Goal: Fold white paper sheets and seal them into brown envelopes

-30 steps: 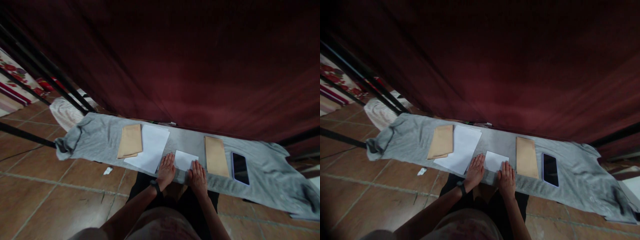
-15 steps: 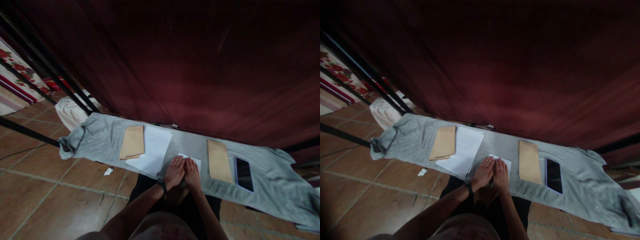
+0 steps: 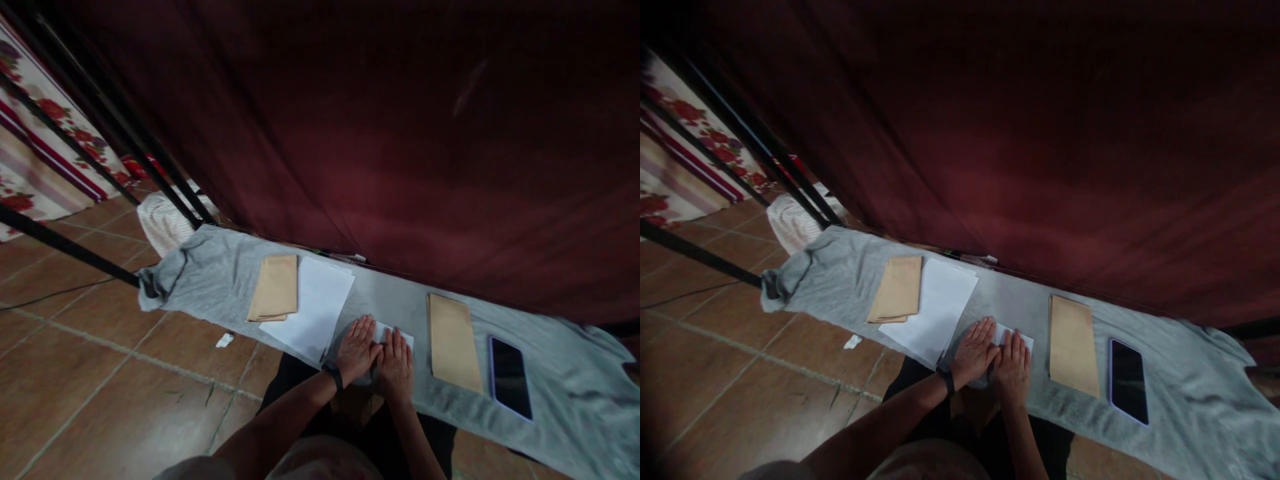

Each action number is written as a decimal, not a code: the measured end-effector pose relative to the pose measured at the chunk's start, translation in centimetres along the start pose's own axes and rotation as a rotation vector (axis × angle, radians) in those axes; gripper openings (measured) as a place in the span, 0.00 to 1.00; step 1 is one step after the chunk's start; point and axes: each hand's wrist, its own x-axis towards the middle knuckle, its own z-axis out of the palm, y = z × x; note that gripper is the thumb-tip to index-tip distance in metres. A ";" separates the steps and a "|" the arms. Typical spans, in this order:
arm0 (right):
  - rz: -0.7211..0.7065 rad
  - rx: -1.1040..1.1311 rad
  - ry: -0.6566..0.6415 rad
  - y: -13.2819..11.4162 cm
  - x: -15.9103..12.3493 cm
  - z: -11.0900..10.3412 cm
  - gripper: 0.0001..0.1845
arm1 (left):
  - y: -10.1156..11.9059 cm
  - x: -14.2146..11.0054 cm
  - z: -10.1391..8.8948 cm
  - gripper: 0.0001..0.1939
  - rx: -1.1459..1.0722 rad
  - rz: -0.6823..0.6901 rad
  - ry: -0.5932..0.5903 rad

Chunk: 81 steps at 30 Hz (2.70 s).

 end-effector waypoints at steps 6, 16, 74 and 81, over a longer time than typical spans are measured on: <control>-0.054 -0.057 0.008 0.2 0.1 -0.5 0.20 | -0.5 -0.9 -0.1 0.31 0.028 -0.041 -0.015; -0.020 -0.123 -0.010 0.2 0.3 -0.8 0.23 | -0.3 -0.7 -0.9 0.30 0.077 -0.003 0.004; 0.168 -0.033 -0.064 2.8 -1.9 -1.9 0.35 | -0.5 -0.1 -2.0 0.27 0.092 0.141 -0.087; 0.099 0.025 -0.063 1.8 -1.0 -2.4 0.31 | -0.4 0.2 -1.8 0.27 0.093 0.142 -0.089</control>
